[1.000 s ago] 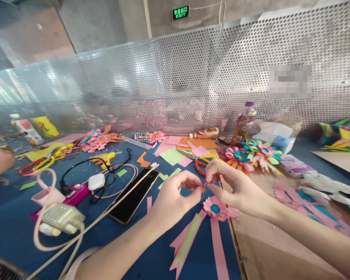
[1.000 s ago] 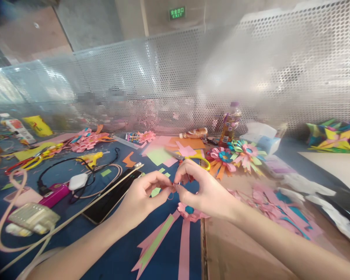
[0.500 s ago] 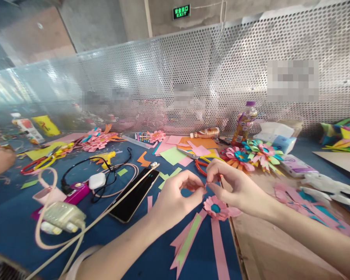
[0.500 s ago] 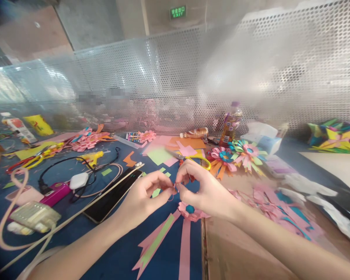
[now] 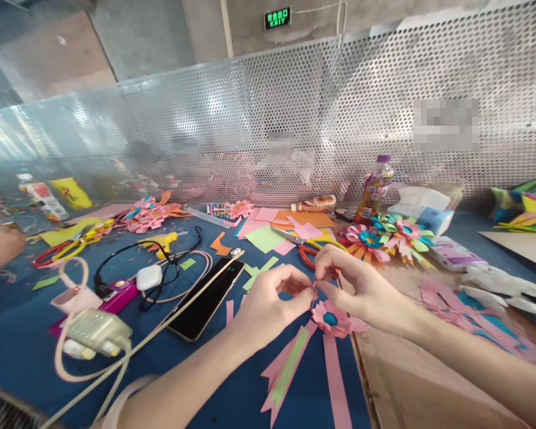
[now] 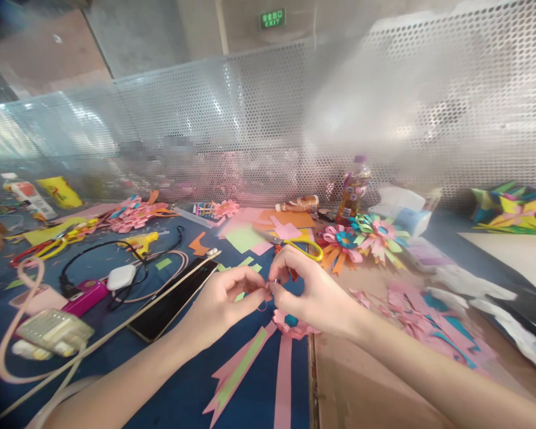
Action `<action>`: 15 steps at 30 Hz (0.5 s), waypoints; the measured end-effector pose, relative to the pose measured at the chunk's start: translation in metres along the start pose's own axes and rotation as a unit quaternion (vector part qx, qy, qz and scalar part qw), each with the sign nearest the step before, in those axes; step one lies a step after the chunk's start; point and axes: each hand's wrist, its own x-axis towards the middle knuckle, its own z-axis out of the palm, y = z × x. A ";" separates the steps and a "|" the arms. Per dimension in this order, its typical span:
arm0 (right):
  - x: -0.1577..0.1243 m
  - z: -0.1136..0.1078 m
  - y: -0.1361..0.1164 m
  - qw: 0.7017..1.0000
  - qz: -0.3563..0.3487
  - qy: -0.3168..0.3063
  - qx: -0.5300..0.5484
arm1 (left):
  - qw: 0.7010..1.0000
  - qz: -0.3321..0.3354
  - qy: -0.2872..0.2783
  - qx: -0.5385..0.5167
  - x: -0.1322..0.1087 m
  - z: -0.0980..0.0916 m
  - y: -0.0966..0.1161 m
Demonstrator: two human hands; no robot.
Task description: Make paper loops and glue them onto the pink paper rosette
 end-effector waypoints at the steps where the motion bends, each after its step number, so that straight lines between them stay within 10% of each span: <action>1: 0.000 0.000 0.000 1.000 0.002 -0.003 -0.001 | 1.000 -0.004 0.000 -0.003 0.000 0.000 0.000; 15: 0.001 -0.004 0.000 0.999 -0.012 -0.014 0.034 | 0.999 -0.034 0.006 -0.033 0.002 -0.001 0.000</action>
